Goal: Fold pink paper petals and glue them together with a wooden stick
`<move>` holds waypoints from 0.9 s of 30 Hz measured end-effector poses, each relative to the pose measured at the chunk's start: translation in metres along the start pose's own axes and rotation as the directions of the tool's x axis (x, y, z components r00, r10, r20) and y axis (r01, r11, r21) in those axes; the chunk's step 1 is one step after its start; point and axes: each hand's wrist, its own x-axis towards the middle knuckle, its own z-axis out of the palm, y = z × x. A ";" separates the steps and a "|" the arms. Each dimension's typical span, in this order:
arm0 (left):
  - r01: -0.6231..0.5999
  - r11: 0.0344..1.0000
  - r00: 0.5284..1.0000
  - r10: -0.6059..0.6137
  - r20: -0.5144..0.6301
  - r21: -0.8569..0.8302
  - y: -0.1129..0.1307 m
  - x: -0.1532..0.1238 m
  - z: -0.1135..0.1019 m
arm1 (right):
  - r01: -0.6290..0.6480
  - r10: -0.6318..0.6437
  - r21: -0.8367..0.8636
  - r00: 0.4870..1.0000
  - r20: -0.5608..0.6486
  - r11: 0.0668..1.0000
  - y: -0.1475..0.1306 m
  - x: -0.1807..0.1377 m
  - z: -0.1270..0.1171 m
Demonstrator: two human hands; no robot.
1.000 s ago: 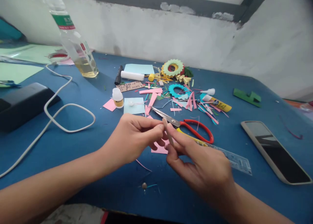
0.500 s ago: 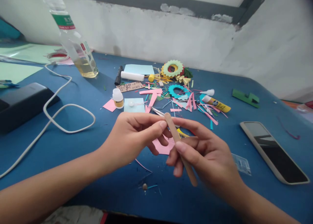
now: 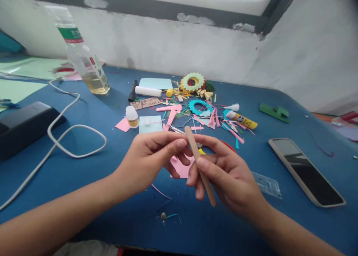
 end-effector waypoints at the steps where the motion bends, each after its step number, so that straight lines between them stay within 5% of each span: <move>1: -0.012 1.000 1.000 0.012 -0.002 0.001 0.000 -0.001 0.000 | 0.024 -0.025 -0.047 0.999 -0.029 0.999 -0.001 0.000 0.001; 10: -0.040 0.998 0.999 0.038 -0.039 -0.049 -0.005 0.001 -0.001 | 0.004 -0.080 -0.329 0.973 -0.218 0.944 -0.006 0.005 0.000; 15: 0.008 0.996 0.999 -0.012 -0.048 -0.090 -0.008 0.002 -0.003 | -0.041 0.027 -0.635 0.999 -0.031 0.772 0.003 0.005 0.000; 18: 0.032 0.996 0.999 -0.035 -0.035 -0.087 -0.009 0.002 -0.003 | 0.065 -0.076 -0.752 0.997 0.020 0.656 0.006 0.003 0.002; 21: 0.035 0.999 0.999 -0.036 -0.010 -0.037 -0.009 0.002 -0.001 | 0.136 -0.225 -0.628 0.972 -0.064 0.766 0.003 0.001 0.004; 24: 0.023 0.999 1.000 -0.023 0.003 0.033 -0.010 0.000 0.003 | 0.129 -0.199 -0.404 0.970 -0.138 0.906 0.000 -0.001 0.007; 27: -0.005 0.998 1.000 0.006 -0.021 0.064 -0.010 -0.003 0.006 | 0.102 -0.162 -0.310 0.971 -0.175 0.945 0.000 -0.002 0.008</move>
